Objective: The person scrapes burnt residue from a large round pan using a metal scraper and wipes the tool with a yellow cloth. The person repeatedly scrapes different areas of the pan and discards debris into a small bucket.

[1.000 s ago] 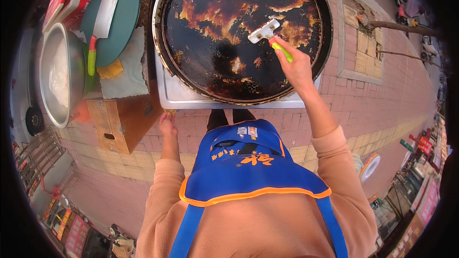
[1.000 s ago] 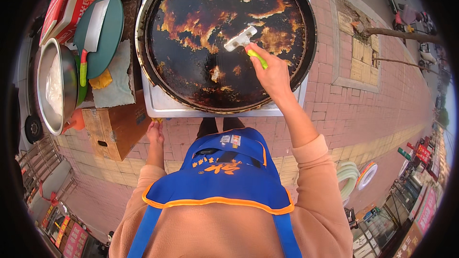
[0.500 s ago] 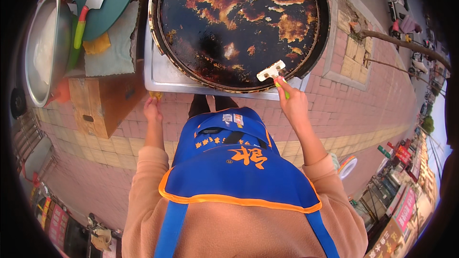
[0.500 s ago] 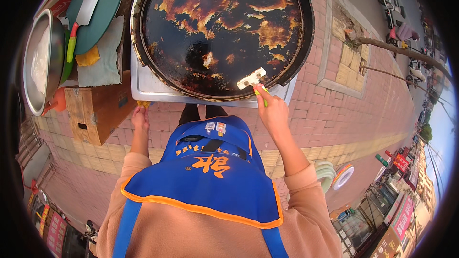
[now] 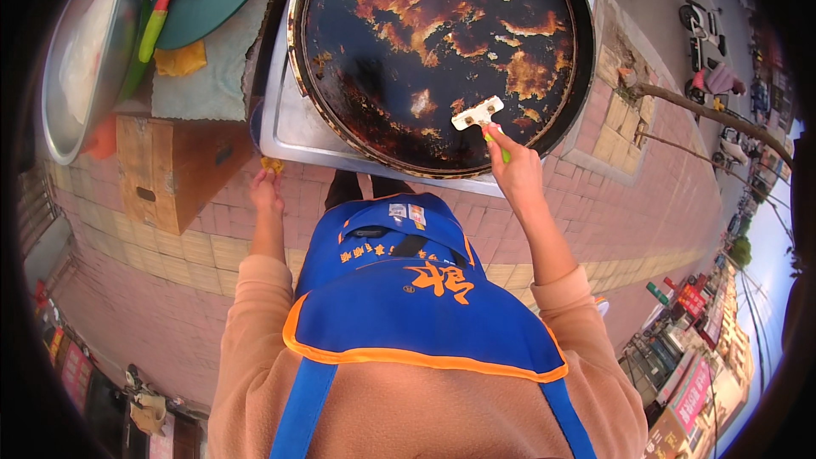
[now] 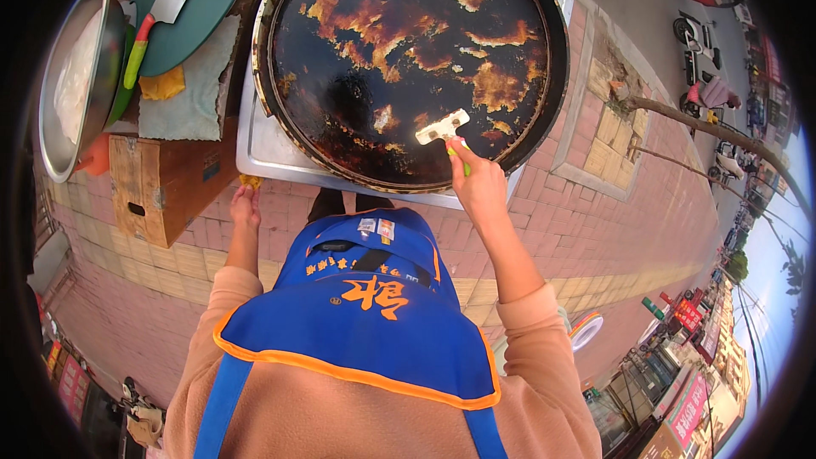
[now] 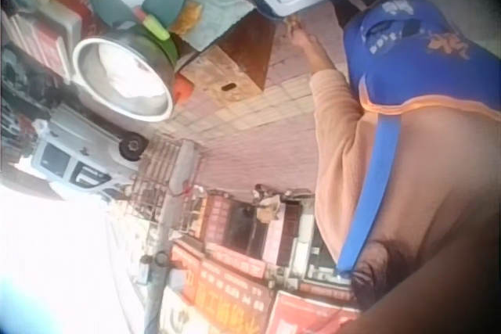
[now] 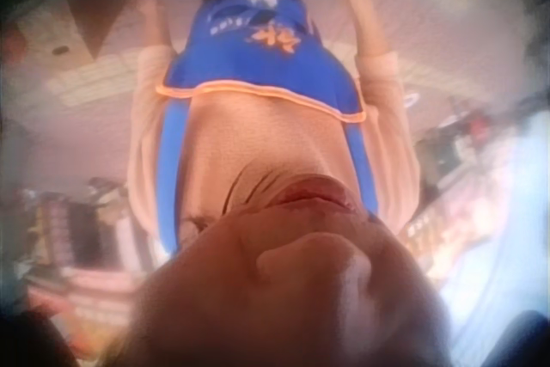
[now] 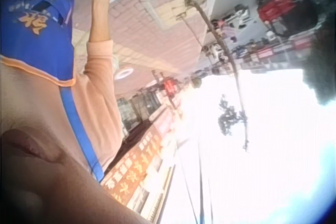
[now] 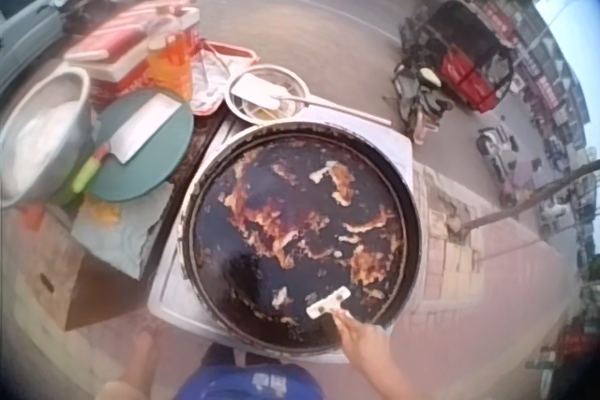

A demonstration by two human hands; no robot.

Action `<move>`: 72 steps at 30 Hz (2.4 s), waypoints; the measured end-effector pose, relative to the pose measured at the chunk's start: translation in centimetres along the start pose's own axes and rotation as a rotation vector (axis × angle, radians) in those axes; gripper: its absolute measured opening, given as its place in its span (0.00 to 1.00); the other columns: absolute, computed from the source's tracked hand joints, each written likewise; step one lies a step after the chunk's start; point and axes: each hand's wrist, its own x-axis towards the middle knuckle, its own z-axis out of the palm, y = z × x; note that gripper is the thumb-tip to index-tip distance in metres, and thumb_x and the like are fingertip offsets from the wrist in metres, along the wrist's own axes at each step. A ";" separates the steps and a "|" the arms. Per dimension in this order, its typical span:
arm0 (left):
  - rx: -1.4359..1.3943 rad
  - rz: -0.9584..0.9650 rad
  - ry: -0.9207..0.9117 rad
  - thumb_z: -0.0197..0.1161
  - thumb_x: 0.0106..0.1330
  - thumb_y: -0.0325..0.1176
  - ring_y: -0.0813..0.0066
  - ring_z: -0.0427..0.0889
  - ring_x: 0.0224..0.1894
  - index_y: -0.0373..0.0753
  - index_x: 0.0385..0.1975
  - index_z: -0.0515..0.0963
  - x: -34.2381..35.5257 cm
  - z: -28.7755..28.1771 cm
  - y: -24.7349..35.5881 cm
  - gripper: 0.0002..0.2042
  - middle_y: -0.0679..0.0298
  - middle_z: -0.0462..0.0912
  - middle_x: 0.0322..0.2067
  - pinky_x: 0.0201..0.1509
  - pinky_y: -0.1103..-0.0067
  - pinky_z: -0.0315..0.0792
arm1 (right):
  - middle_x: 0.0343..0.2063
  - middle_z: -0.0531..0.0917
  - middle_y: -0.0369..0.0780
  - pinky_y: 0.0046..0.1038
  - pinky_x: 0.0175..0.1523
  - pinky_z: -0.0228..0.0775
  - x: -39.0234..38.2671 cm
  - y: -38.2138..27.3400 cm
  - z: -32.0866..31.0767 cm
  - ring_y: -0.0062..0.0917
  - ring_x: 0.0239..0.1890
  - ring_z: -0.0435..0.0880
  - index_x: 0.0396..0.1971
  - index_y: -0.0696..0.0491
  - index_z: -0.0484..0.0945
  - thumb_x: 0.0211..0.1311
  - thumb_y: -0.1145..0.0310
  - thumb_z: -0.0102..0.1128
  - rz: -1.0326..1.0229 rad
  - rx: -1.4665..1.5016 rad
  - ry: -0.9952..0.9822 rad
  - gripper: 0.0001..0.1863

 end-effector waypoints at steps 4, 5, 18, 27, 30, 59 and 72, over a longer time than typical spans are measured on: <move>-0.030 -0.017 -0.013 0.61 0.67 0.18 0.59 0.81 0.49 0.29 0.51 0.71 0.2 -0.2 -0.3 0.14 0.52 0.76 0.50 0.54 0.71 0.82 | 0.25 0.83 0.51 0.44 0.38 0.77 1.7 -0.7 0.3 0.50 0.29 0.83 0.49 0.36 0.86 0.63 0.61 0.64 0.023 -0.020 0.001 0.14; -0.042 -0.025 -0.001 0.61 0.67 0.18 0.59 0.81 0.49 0.29 0.51 0.71 0.3 -0.2 -0.3 0.14 0.52 0.76 0.51 0.54 0.70 0.82 | 0.25 0.83 0.52 0.44 0.38 0.77 2.2 -0.9 0.3 0.50 0.29 0.83 0.49 0.36 0.86 0.63 0.61 0.63 0.038 -0.032 -0.013 0.14; -0.060 -0.031 -0.007 0.62 0.65 0.16 0.65 0.81 0.46 0.32 0.45 0.73 0.9 0.1 0.2 0.11 0.58 0.77 0.45 0.52 0.73 0.83 | 0.28 0.84 0.53 0.46 0.43 0.77 7.6 -3.4 0.3 0.51 0.35 0.84 0.50 0.36 0.85 0.64 0.60 0.62 -0.016 -0.010 -0.012 0.14; -0.073 -0.035 -0.006 0.59 0.66 0.16 0.64 0.80 0.47 0.32 0.46 0.72 1.3 0.1 -0.3 0.11 0.57 0.76 0.46 0.53 0.72 0.81 | 0.31 0.85 0.53 0.44 0.47 0.77 11.8 -5.9 0.1 0.50 0.39 0.84 0.49 0.36 0.85 0.65 0.60 0.62 -0.021 -0.011 0.005 0.14; -0.092 -0.026 -0.015 0.59 0.66 0.16 0.64 0.81 0.46 0.32 0.45 0.72 2.1 -0.2 -0.2 0.10 0.57 0.76 0.46 0.52 0.72 0.82 | 0.31 0.85 0.54 0.45 0.46 0.77 12.9 -6.5 0.2 0.51 0.38 0.84 0.49 0.37 0.86 0.65 0.59 0.61 -0.029 -0.042 0.009 0.14; -0.141 -0.042 0.050 0.61 0.65 0.15 0.62 0.81 0.46 0.32 0.45 0.72 2.9 0.4 0.6 0.12 0.56 0.76 0.46 0.51 0.72 0.83 | 0.35 0.86 0.51 0.43 0.48 0.77 20.7 -11.6 0.9 0.49 0.41 0.85 0.48 0.41 0.86 0.64 0.60 0.62 -0.107 -0.014 0.056 0.14; -0.168 -0.070 0.032 0.61 0.65 0.16 0.63 0.80 0.49 0.34 0.47 0.72 4.2 -0.5 0.4 0.13 0.57 0.77 0.47 0.54 0.71 0.81 | 0.36 0.86 0.51 0.42 0.49 0.77 25.5 -14.6 0.8 0.47 0.41 0.85 0.47 0.42 0.87 0.64 0.58 0.62 -0.086 -0.007 0.057 0.14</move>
